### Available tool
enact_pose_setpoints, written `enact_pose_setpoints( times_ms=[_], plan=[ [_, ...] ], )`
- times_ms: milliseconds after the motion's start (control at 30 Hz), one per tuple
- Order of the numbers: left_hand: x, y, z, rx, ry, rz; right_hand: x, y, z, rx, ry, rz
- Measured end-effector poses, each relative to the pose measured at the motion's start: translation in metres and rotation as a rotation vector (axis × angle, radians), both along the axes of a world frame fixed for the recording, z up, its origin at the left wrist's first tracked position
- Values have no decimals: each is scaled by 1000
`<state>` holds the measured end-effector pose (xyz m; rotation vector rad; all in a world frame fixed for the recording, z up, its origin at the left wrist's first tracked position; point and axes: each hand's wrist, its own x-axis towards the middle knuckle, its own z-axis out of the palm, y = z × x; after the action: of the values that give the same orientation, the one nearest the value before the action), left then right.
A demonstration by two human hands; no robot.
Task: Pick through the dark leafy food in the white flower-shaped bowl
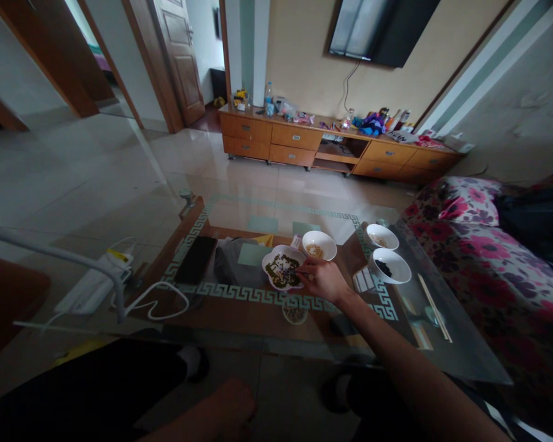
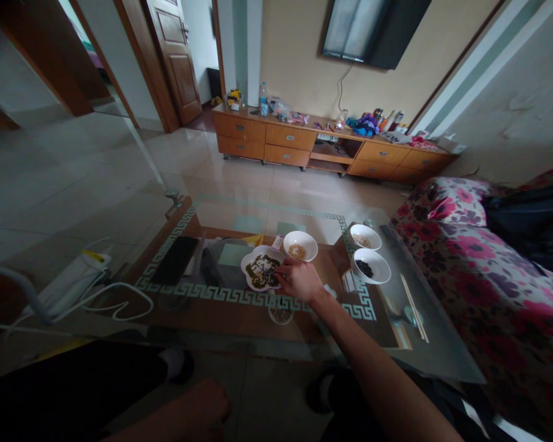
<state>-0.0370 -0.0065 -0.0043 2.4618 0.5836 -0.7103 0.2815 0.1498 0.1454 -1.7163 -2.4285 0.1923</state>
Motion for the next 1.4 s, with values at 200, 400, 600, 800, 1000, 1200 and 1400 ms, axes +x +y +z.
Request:
enact_pose_setpoints(
  times_ms=[200, 400, 600, 800, 1000, 1200, 1400],
  plan=[
    [1, 1, 4, -41, 16, 5, -3, 0, 0, -45, 36, -44],
    [4, 5, 16, -56, 76, -1, -5, 1, 0, -50, 3, -49],
    [6, 5, 21, -73, 74, -5, -4, 0, 2, -29, 4, -42],
    [6, 6, 24, -73, 91, -10, -4, 0, 3, -2, -25, -22],
    [5, 5, 18, -44, 71, -8, -6, -2, 7, -22, -91, -26],
    [6, 6, 25, -43, 77, -11, -2, -2, 6, 15, -78, -51],
    [5, 6, 24, -49, 100, -23, 0, -3, 10, 0, -51, -79]
  ],
)
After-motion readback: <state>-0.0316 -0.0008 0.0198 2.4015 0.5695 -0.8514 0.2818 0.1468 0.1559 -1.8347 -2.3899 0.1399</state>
